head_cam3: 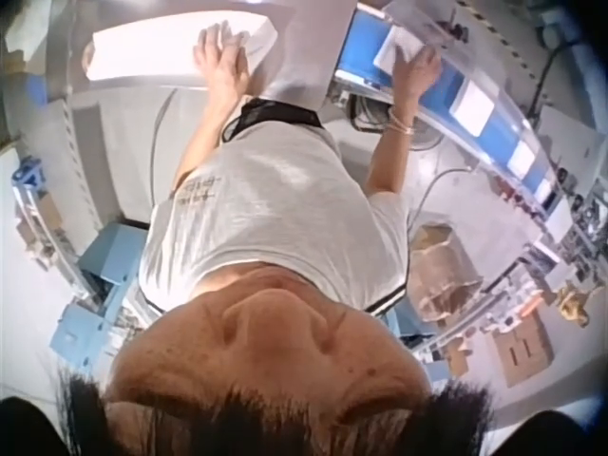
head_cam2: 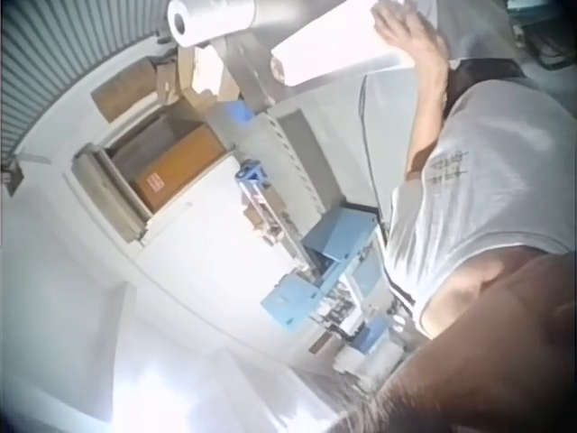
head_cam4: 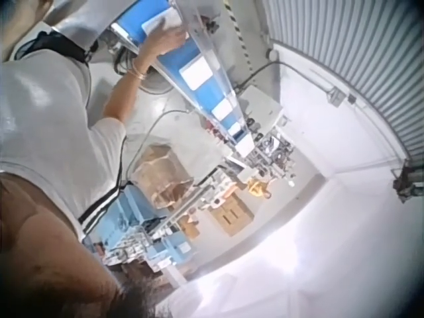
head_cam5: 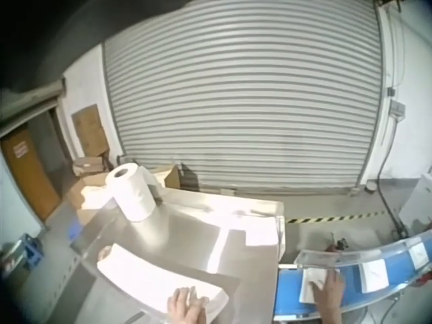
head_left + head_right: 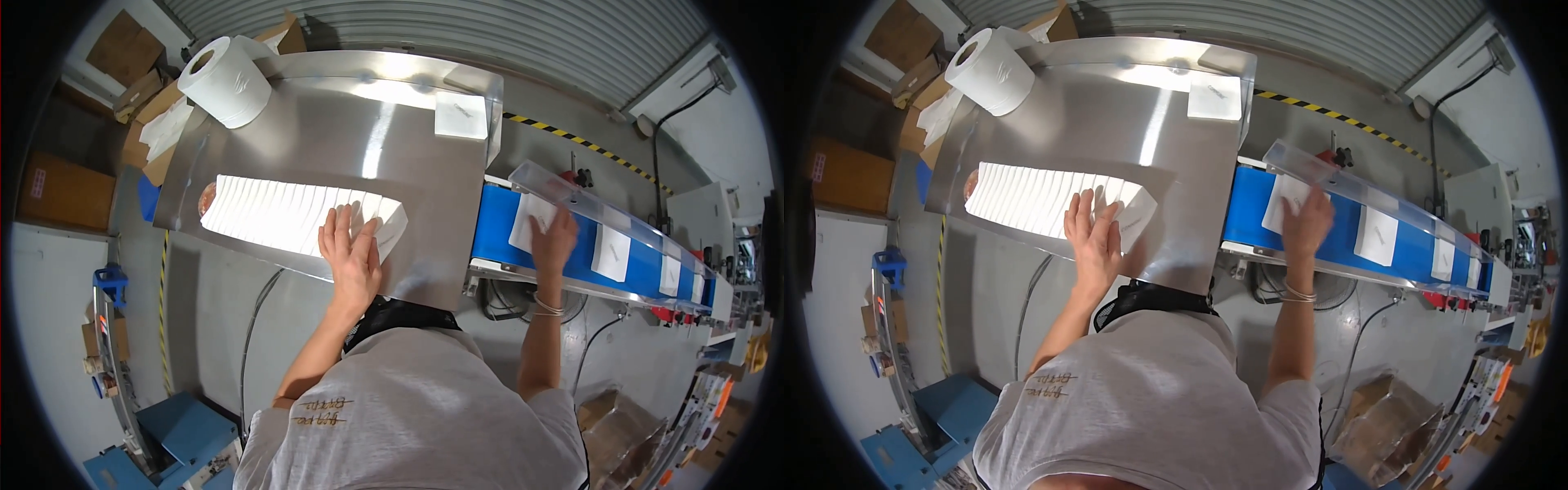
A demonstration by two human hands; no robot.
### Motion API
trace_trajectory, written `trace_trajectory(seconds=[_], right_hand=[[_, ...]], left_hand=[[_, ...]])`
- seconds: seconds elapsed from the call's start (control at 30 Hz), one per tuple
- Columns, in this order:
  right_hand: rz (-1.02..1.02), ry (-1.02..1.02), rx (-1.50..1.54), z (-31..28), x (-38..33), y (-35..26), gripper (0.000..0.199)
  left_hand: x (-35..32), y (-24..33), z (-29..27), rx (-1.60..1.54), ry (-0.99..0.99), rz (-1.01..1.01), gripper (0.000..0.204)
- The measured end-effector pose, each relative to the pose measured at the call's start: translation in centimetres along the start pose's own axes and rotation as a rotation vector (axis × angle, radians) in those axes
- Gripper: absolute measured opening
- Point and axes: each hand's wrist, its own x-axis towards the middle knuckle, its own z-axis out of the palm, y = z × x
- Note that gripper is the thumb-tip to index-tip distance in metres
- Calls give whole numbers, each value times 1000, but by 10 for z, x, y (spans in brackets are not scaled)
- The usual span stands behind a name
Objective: Placing stacks of folded napkins onto a moving conveyor belt for packaging.
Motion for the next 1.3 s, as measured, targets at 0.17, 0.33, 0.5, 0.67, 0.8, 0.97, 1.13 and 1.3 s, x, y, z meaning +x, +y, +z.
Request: trace_trajectory(seconds=[0.17, 0.33, 0.5, 0.67, 0.8, 0.97, 1.13, 1.3], right_hand=[[-300, -860, 950, 15, -4, -118, 54], [-820, -703, 694, 46, -4, -131, 44], [90, -828, 1043, 38, -23, -85, 28], [386, -262, 687, 59, -5, 18, 35], [70, 192, -58, 45, 1, 56, 53], [-284, -198, 344, 13, 3, -36, 59], [-432, -839, 971, 33, -6, -148, 49], [-276, -1115, 933, 37, -6, -136, 41]], left_hand=[[2, 7, -3, 18, -88, 35, 31], [9, 13, -16, 9, -116, 11, 46], [5, -12, -12, 47, -4, -3, 39], [4, -15, -9, 74, 6, 23, 34], [4, -12, -11, -9, 14, 14, 34], [4, -4, -9, -35, -3, -43, 34], [7, -1, -13, -7, -98, 16, 30], [8, -13, -21, 16, -57, -41, 45]])
